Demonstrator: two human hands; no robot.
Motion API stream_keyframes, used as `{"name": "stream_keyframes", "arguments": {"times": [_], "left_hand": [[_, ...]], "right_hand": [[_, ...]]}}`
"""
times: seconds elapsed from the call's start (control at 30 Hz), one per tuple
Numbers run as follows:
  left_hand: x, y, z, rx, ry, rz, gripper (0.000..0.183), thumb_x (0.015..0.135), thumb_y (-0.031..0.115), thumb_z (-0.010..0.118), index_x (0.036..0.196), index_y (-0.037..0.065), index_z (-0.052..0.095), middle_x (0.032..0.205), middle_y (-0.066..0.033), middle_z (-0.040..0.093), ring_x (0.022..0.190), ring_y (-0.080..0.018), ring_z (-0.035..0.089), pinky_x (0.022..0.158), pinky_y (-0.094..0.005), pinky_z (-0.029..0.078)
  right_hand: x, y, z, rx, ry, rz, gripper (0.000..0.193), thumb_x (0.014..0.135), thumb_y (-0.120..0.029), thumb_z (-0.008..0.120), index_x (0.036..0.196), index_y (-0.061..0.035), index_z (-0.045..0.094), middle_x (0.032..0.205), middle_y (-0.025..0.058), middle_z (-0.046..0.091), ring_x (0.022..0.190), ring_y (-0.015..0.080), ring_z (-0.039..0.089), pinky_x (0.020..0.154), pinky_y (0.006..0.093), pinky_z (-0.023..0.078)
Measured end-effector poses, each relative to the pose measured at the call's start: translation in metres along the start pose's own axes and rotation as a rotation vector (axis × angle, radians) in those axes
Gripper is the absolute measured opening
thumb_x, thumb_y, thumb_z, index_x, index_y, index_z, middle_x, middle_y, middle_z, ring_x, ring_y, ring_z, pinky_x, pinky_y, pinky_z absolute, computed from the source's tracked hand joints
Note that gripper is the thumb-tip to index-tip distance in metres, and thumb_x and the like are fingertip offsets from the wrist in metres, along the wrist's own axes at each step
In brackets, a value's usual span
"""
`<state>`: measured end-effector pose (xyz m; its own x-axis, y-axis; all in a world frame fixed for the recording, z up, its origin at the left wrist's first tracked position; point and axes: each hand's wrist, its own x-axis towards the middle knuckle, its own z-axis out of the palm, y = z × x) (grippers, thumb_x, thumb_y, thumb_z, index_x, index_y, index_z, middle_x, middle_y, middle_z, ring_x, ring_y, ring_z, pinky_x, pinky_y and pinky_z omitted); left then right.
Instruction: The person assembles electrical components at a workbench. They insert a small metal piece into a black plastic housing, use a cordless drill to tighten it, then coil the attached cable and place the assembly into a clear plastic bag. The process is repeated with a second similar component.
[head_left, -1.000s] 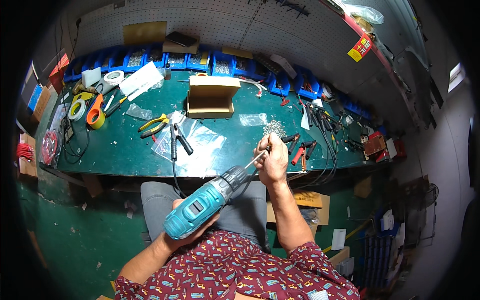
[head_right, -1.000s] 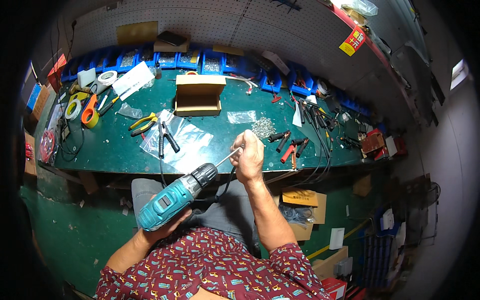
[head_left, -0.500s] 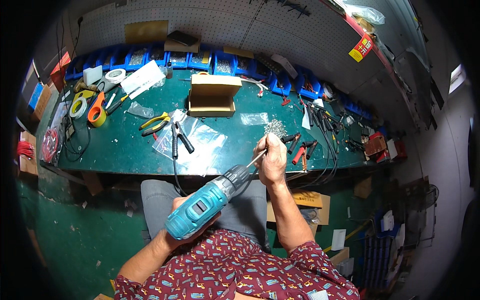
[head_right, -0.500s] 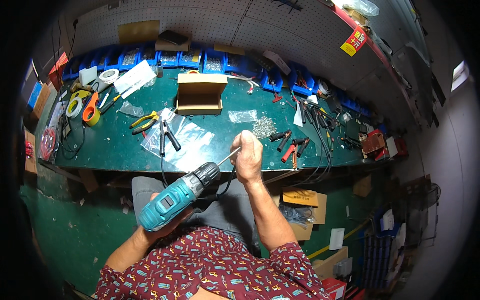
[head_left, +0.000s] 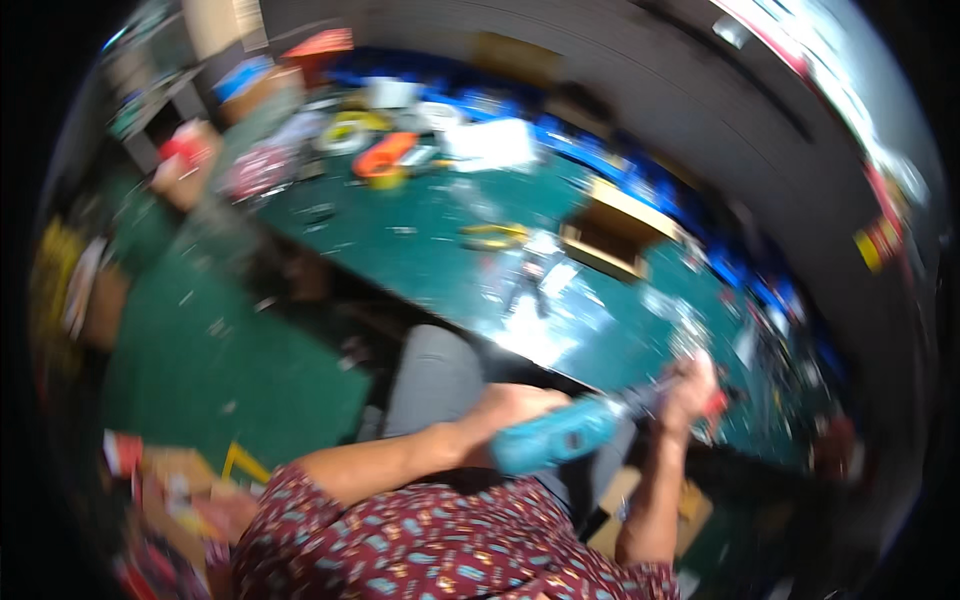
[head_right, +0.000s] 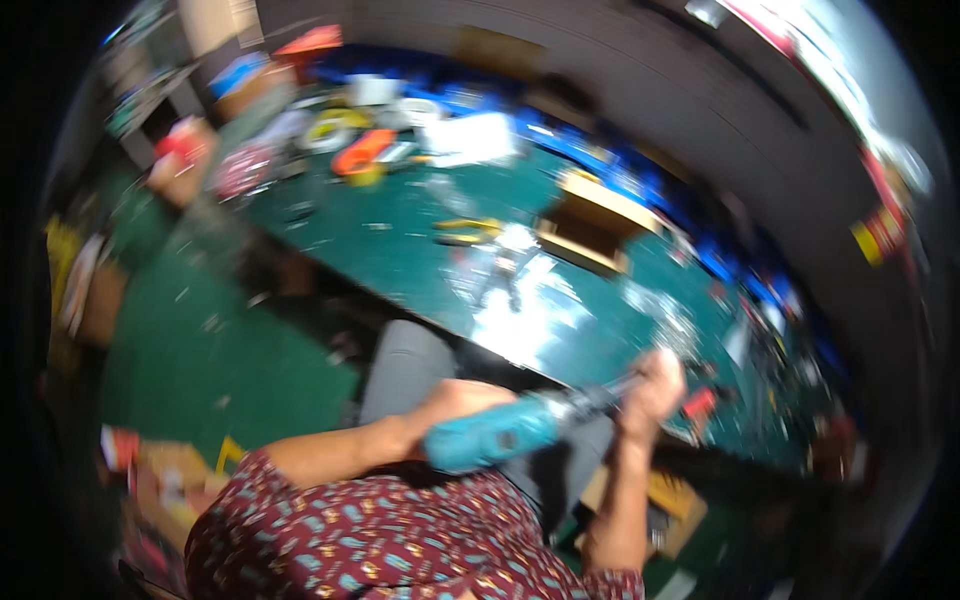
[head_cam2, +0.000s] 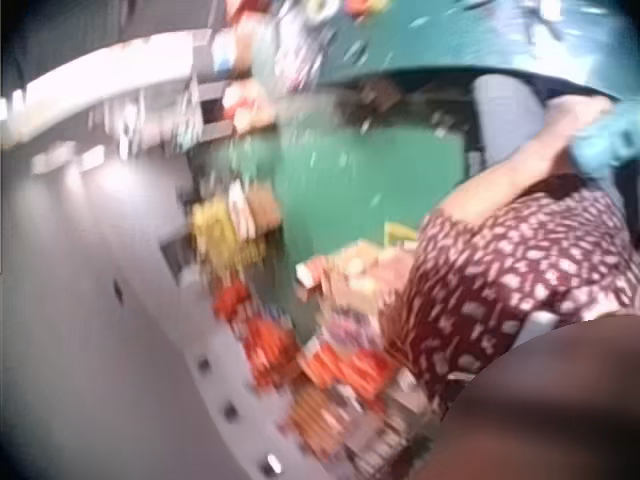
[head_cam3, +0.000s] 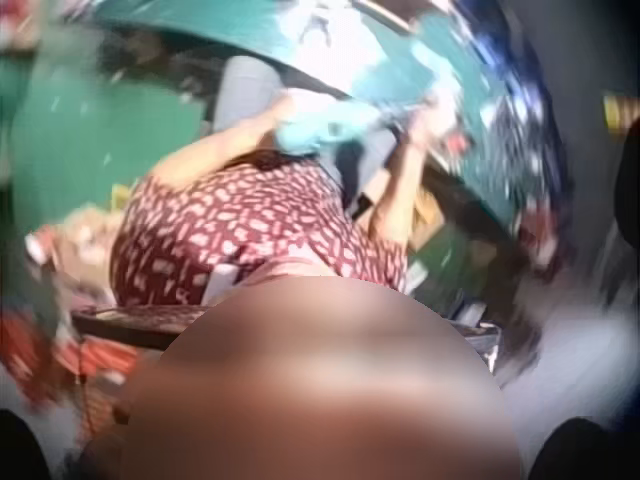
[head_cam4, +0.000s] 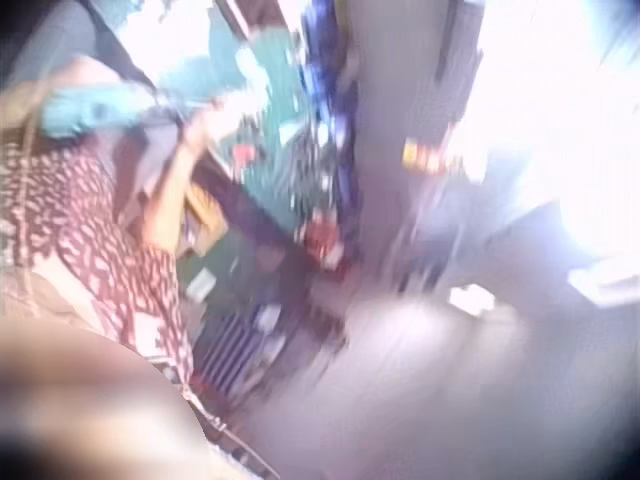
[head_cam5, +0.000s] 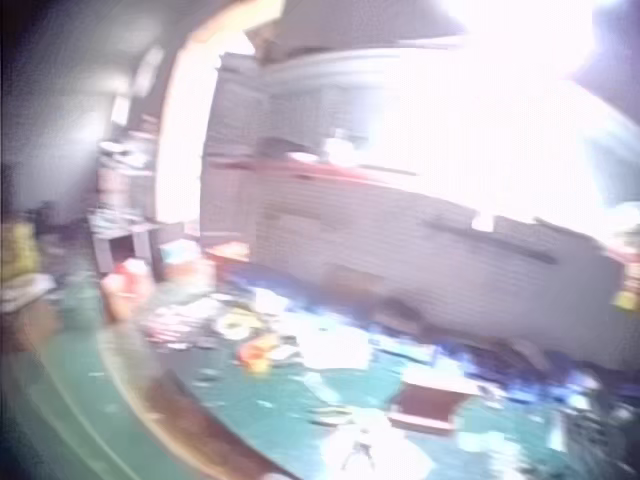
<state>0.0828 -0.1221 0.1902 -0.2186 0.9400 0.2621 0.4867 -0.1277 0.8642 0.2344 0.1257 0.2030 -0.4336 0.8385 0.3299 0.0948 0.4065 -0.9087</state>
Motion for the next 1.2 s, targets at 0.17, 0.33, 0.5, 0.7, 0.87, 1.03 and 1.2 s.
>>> {"name": "stream_keyframes", "arguments": {"times": [0.17,0.33,0.5,0.7,0.87,1.03,1.2], "left_hand": [[-0.001,-0.010,-0.012,-0.238,-0.033,-0.084,0.031,0.087,0.014,0.071,0.117,0.005,0.066,0.098,-0.0170,0.072,0.096,-0.0321,0.073,0.082,-0.0378,0.056],[-0.002,-0.021,0.030,-0.152,0.243,0.228,0.037,0.098,0.033,0.073,0.119,0.004,0.066,0.107,-0.0110,0.072,0.101,-0.0234,0.068,0.091,-0.0353,0.052],[-0.002,-0.014,0.012,-0.734,-0.072,-0.200,0.041,0.099,0.037,0.071,0.127,0.007,0.064,0.118,-0.0061,0.069,0.111,-0.0177,0.061,0.101,-0.0337,0.050],[-0.001,-0.013,0.008,-0.741,-0.108,-0.225,0.038,0.100,0.035,0.071,0.123,0.005,0.065,0.112,-0.0058,0.069,0.106,-0.0174,0.062,0.097,-0.0334,0.051],[-0.005,-0.016,0.011,-0.674,-0.077,-0.062,0.036,0.098,0.029,0.074,0.119,0.001,0.065,0.107,-0.0083,0.071,0.098,-0.0186,0.065,0.089,-0.0338,0.054],[-0.001,-0.026,-0.008,-0.216,0.006,0.139,0.042,0.084,0.009,0.077,0.121,0.001,0.062,0.104,-0.0163,0.071,0.094,-0.0307,0.071,0.083,-0.0394,0.056],[0.003,-0.026,-0.015,0.010,-0.112,-0.054,0.045,0.080,0.011,0.074,0.122,0.000,0.062,0.106,-0.0182,0.071,0.101,-0.0385,0.070,0.086,-0.0435,0.057]], "right_hand": [[-0.002,0.008,0.013,0.250,0.053,0.019,0.041,0.112,-0.040,0.044,0.082,-0.0112,0.045,0.075,-0.0019,0.041,0.066,0.0096,0.041,0.060,0.0257,0.036],[0.007,-0.017,0.002,0.332,-0.020,0.254,0.041,0.112,-0.041,0.042,0.092,-0.0080,0.054,0.072,-0.0034,0.044,0.053,0.0044,0.036,0.046,0.0208,0.027],[-0.002,-0.029,-0.011,0.701,-0.254,0.255,0.044,0.112,-0.039,0.044,0.123,0.0017,0.058,0.075,-0.0011,0.051,0.055,0.0047,0.040,0.047,0.0202,0.032],[-0.007,-0.019,-0.010,0.560,-0.240,0.194,0.046,0.112,-0.039,0.046,0.130,0.0020,0.057,0.076,-0.0022,0.048,0.058,0.0047,0.040,0.048,0.0209,0.031],[0.000,0.006,-0.023,0.226,-0.269,0.062,0.040,0.111,-0.044,0.047,0.093,-0.0080,0.053,0.063,-0.0064,0.035,0.051,0.0032,0.028,0.044,0.0246,0.021],[-0.007,-0.009,-0.018,0.203,-0.270,0.230,0.041,0.110,-0.046,0.046,0.085,-0.0132,0.047,0.060,-0.0078,0.030,0.049,0.0029,0.025,0.043,0.0257,0.016],[-0.007,-0.022,-0.016,0.193,-0.281,0.213,0.043,0.110,-0.048,0.046,0.085,-0.0133,0.046,0.061,-0.0069,0.031,0.050,0.0032,0.026,0.044,0.0251,0.018]]}}
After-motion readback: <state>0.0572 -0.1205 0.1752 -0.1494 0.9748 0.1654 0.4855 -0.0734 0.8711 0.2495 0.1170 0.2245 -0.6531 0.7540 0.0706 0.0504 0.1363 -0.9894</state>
